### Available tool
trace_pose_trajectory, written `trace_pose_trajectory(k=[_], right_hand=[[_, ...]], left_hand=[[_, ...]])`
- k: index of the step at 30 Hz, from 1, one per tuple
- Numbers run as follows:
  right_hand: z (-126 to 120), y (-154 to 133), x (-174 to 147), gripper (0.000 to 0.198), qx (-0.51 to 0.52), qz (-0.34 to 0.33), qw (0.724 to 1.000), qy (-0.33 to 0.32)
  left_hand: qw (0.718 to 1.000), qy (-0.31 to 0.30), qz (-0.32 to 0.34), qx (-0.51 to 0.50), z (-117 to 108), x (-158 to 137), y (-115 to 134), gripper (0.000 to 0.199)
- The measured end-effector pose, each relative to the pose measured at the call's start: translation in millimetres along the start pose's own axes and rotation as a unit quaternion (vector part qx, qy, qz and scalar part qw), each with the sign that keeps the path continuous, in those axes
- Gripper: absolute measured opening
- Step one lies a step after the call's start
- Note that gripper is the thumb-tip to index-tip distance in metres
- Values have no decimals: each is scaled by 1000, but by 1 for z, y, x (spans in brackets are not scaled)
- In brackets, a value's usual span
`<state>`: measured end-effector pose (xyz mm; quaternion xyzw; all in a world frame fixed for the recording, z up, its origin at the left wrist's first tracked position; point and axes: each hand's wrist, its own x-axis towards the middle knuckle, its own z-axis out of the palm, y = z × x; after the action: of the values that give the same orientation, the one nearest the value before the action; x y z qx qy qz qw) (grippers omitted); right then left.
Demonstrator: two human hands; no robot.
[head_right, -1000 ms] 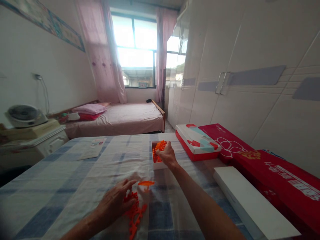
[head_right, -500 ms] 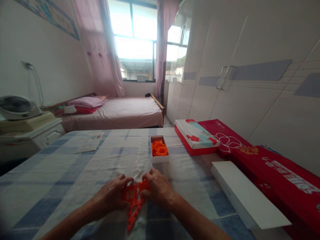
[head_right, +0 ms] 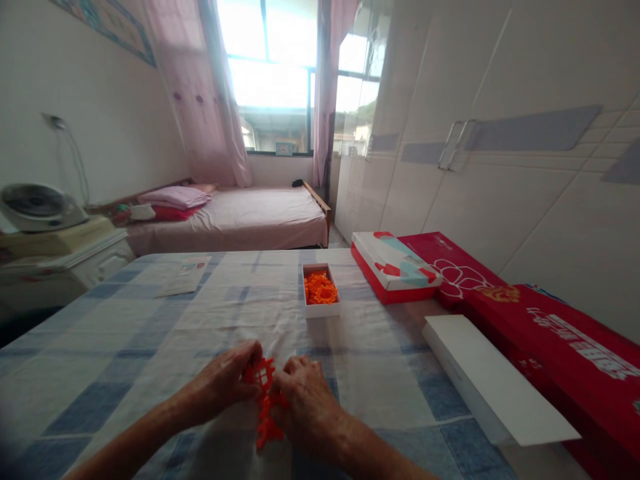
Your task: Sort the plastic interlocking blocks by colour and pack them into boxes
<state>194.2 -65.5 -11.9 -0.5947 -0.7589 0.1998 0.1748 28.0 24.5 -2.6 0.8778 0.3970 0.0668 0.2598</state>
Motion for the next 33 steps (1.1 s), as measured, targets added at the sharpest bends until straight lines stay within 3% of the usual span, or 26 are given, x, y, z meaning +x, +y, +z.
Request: trace_pose_trajectory(k=[6,9,11,14,16,19,23,28,33], right_hand=[[9,5,-3,23,142,-40,989,33],[3,14,-6,11,185,12,978,94],[-13,26,-3,4,224,69,962,141],[-52,53,16,16,249,114,931,240],[-78,72,40,20,208,125,923,297],[-102,96,82,25,130,144,927,321],[-101,118,119,31,70,153,937,305],[-83,136,121,24,4,142,954,263],[-83,135,125,23,-35,111,968,224]], left_hand=[[985,-31,25,-171,5,8,-14,7],[963,-45,4,-266,-1,19,-18,10],[944,-32,-12,-329,-8,32,-12,16],[924,31,2,-382,-18,60,8,20],[917,73,15,-391,-19,84,24,19],[916,114,7,-384,-13,120,43,15],[925,183,1,-334,2,145,44,18],[938,234,56,-250,16,135,33,26],[949,272,132,-92,25,123,33,26]])
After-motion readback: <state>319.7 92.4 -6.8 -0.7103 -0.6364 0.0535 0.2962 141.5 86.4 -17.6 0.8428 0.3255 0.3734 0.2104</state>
